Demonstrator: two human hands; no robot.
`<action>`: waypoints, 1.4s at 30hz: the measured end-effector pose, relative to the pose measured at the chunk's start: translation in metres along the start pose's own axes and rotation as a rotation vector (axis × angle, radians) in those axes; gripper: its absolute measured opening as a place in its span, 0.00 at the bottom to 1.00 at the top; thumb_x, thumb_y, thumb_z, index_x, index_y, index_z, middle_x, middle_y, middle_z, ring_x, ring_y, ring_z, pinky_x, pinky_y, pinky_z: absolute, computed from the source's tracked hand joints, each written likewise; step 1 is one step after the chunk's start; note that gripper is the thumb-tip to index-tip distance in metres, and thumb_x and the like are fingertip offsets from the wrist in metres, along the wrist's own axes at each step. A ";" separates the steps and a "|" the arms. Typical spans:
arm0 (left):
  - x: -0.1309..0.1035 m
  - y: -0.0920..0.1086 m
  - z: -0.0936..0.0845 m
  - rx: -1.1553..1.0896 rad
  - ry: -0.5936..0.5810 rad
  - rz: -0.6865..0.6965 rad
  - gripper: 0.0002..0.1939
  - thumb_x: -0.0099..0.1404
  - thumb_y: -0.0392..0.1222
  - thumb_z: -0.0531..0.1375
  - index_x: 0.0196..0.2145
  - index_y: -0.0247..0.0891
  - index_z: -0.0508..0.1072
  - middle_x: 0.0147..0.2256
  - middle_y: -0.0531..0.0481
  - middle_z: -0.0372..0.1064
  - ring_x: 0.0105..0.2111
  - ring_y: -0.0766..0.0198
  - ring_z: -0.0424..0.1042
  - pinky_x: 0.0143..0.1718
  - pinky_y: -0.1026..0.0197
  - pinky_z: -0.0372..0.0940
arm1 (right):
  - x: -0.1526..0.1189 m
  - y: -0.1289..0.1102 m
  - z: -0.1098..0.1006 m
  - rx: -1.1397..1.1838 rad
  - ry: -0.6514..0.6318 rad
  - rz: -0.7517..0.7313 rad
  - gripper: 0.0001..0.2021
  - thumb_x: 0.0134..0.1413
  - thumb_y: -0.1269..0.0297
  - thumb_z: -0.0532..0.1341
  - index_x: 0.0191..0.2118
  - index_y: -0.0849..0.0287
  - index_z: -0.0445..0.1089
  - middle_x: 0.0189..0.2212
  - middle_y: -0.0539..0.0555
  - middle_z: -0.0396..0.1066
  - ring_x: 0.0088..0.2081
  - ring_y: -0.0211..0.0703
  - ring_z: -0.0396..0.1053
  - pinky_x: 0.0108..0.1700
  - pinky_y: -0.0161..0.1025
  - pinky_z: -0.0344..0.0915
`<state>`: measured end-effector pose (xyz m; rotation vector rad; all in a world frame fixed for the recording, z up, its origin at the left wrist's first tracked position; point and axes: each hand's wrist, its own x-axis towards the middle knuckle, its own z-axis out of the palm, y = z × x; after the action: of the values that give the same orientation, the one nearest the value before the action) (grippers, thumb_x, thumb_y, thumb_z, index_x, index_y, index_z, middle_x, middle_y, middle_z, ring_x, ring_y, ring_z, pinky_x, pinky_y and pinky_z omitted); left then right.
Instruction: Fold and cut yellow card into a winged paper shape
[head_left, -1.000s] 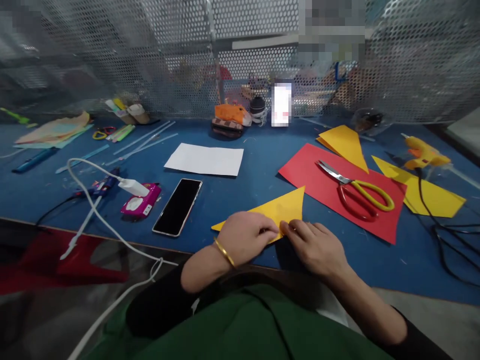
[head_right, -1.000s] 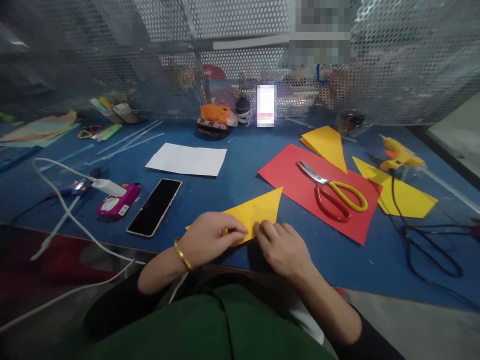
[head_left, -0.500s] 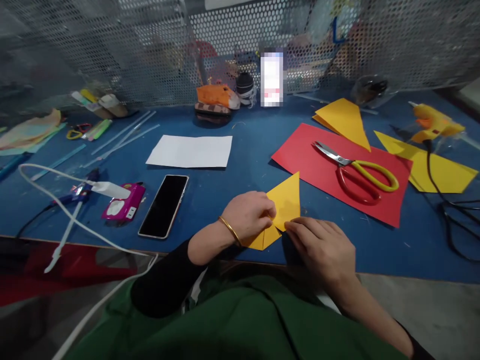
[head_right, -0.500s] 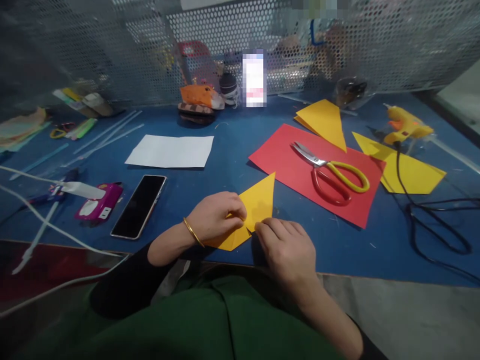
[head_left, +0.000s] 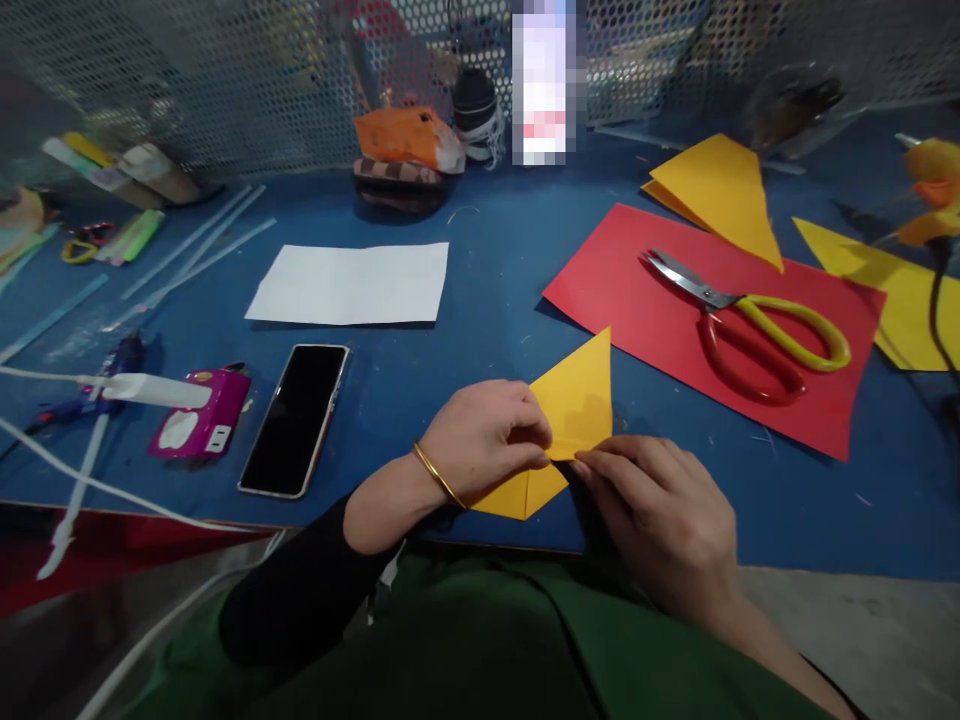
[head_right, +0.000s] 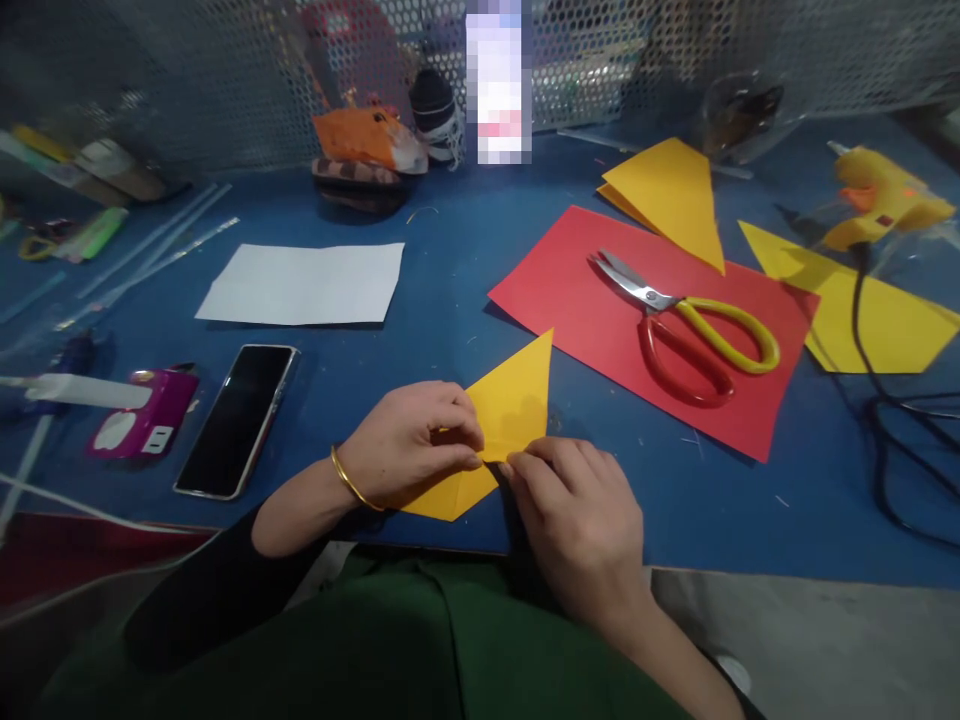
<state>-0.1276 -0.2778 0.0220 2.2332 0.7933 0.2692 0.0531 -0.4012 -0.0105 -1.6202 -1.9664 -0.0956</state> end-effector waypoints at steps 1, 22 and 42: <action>0.000 0.000 0.000 0.004 0.001 -0.002 0.04 0.58 0.35 0.69 0.29 0.40 0.78 0.33 0.55 0.74 0.37 0.64 0.71 0.38 0.62 0.60 | 0.001 0.000 0.000 -0.004 -0.003 0.002 0.03 0.62 0.66 0.63 0.37 0.58 0.73 0.33 0.53 0.75 0.34 0.43 0.69 0.34 0.41 0.60; -0.002 0.004 -0.002 0.087 -0.012 -0.029 0.05 0.58 0.37 0.70 0.32 0.38 0.78 0.35 0.52 0.74 0.38 0.62 0.72 0.37 0.62 0.62 | 0.012 -0.010 0.001 -0.089 -0.052 0.122 0.08 0.66 0.65 0.57 0.32 0.54 0.64 0.29 0.53 0.67 0.29 0.44 0.61 0.33 0.42 0.58; -0.001 0.008 0.013 0.119 0.154 -0.072 0.09 0.60 0.43 0.71 0.27 0.38 0.77 0.30 0.54 0.72 0.33 0.64 0.69 0.33 0.61 0.58 | 0.015 -0.013 0.003 -0.140 -0.086 0.153 0.09 0.65 0.64 0.57 0.31 0.56 0.63 0.28 0.52 0.64 0.29 0.44 0.59 0.34 0.42 0.55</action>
<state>-0.1198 -0.2902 0.0185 2.3091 0.9936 0.3719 0.0387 -0.3901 -0.0018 -1.8882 -1.9289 -0.1079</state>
